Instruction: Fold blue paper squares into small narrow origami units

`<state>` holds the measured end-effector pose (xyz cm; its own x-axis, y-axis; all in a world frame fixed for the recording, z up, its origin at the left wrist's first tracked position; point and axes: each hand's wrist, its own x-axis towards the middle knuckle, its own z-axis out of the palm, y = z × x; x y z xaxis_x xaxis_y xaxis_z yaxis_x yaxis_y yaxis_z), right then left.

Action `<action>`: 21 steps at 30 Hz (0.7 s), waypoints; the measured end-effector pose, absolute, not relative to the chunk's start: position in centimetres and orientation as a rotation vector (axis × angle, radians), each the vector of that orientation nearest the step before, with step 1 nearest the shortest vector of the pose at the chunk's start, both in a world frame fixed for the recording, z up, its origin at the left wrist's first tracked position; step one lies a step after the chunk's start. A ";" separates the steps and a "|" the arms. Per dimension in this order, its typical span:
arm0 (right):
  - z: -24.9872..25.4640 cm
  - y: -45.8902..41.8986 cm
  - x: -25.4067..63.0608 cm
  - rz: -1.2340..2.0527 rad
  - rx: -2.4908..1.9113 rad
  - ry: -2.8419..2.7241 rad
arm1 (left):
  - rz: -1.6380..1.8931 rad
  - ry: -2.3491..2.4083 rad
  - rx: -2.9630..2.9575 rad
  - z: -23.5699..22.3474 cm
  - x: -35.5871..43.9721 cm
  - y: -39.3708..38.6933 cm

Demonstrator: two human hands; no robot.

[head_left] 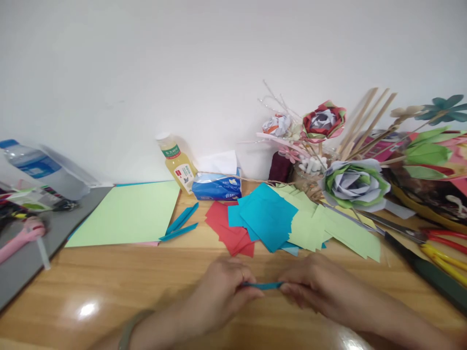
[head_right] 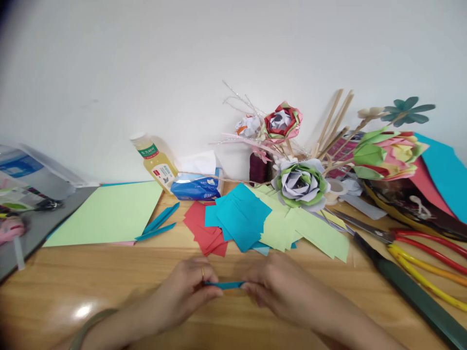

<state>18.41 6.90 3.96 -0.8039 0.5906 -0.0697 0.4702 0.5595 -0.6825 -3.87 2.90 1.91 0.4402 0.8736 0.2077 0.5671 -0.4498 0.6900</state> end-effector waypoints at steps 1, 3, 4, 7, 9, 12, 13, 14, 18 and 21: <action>4.0 7.1 18.4 1.270 -0.940 -2.538 | 0.779 1.217 1.985 2.1 -3.8 2.9; 3.8 7.4 18.2 1.605 -1.026 -2.311 | 0.846 1.211 1.657 2.0 -3.7 3.1; 3.7 7.4 18.0 1.713 -1.062 -2.198 | 0.890 1.201 1.514 1.9 -3.6 3.1; 3.2 7.1 17.1 1.855 -1.123 -1.980 | 0.991 1.148 1.234 1.3 -3.5 3.3; 3.0 6.6 16.6 1.922 -1.132 -1.901 | 0.996 1.107 1.161 1.1 -3.4 3.3; 2.7 6.2 16.0 1.988 -1.125 -1.845 | 0.962 1.097 1.122 1.4 -3.3 3.4; 2.6 6.1 16.0 1.995 -1.122 -1.840 | 0.949 1.120 1.125 1.6 -3.3 3.4; 2.5 6.1 15.9 1.997 -1.118 -1.839 | 0.932 1.149 1.135 1.7 -3.3 3.4; 2.5 6.5 16.2 1.988 -1.129 -1.852 | 0.881 1.223 1.198 1.9 -3.6 3.6; 2.6 6.9 16.6 1.971 -1.173 -1.841 | 0.896 1.259 1.207 1.6 -3.9 3.9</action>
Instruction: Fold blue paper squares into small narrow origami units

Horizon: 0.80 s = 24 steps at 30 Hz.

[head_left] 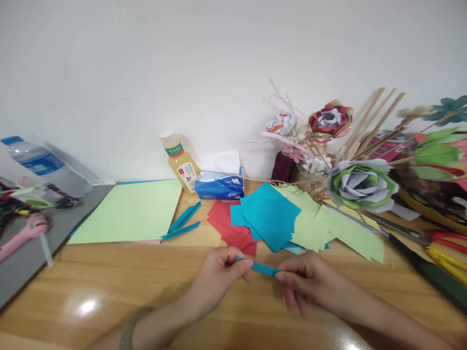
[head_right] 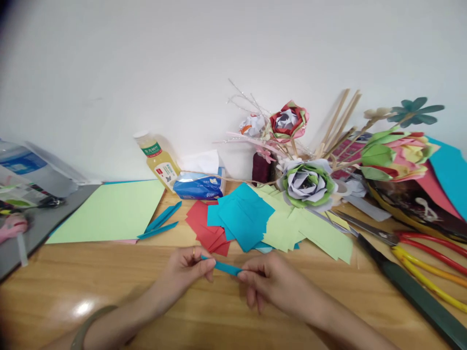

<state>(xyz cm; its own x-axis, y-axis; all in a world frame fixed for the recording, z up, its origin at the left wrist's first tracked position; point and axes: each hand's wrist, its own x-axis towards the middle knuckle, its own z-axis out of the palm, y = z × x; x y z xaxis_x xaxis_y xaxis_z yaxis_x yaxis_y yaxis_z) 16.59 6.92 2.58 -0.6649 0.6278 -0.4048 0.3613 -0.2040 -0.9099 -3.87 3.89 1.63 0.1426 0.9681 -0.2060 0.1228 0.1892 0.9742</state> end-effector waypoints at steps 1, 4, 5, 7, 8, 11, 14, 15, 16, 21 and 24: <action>2.6 7.1 16.7 1.962 -1.190 -1.833 | 0.903 1.273 1.208 1.5 -4.0 4.0; 2.6 7.4 17.0 1.929 -1.222 -1.819 | 0.918 1.306 1.221 1.4 -4.1 4.3; 2.6 7.5 17.1 1.917 -1.229 -1.815 | 0.922 1.314 1.230 1.4 -4.2 4.3; 2.4 7.5 17.1 1.893 -1.232 -1.810 | 0.925 1.324 1.255 1.4 -4.2 4.4; 2.4 7.6 17.2 1.885 -1.228 -1.809 | 0.926 1.326 1.272 1.5 -4.3 4.4; 2.2 7.6 17.2 1.875 -1.198 -1.816 | 0.948 1.328 1.360 1.9 -4.8 4.5; 2.4 7.7 17.2 1.830 -1.181 -1.831 | 1.036 1.351 1.471 2.6 -6.1 5.0; 2.5 7.7 17.2 1.803 -1.181 -1.832 | 1.084 1.372 1.500 2.8 -6.6 5.3; 2.7 7.7 17.1 1.775 -1.181 -1.830 | 1.142 1.398 1.522 3.0 -7.1 5.6; 2.9 7.3 16.5 1.740 -1.147 -1.829 | 1.300 1.367 1.609 3.6 -7.9 5.9; 2.3 6.8 16.2 1.800 -1.110 -1.864 | 1.024 1.186 1.685 3.5 -6.7 5.2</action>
<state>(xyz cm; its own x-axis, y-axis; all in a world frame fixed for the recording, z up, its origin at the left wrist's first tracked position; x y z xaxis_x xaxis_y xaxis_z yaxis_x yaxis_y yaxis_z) 16.17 6.83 2.26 -0.6463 0.7098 -0.2800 0.3046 -0.0965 -0.9476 -6.73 5.17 3.54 0.2270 0.9609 0.1587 0.2977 -0.2236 0.9281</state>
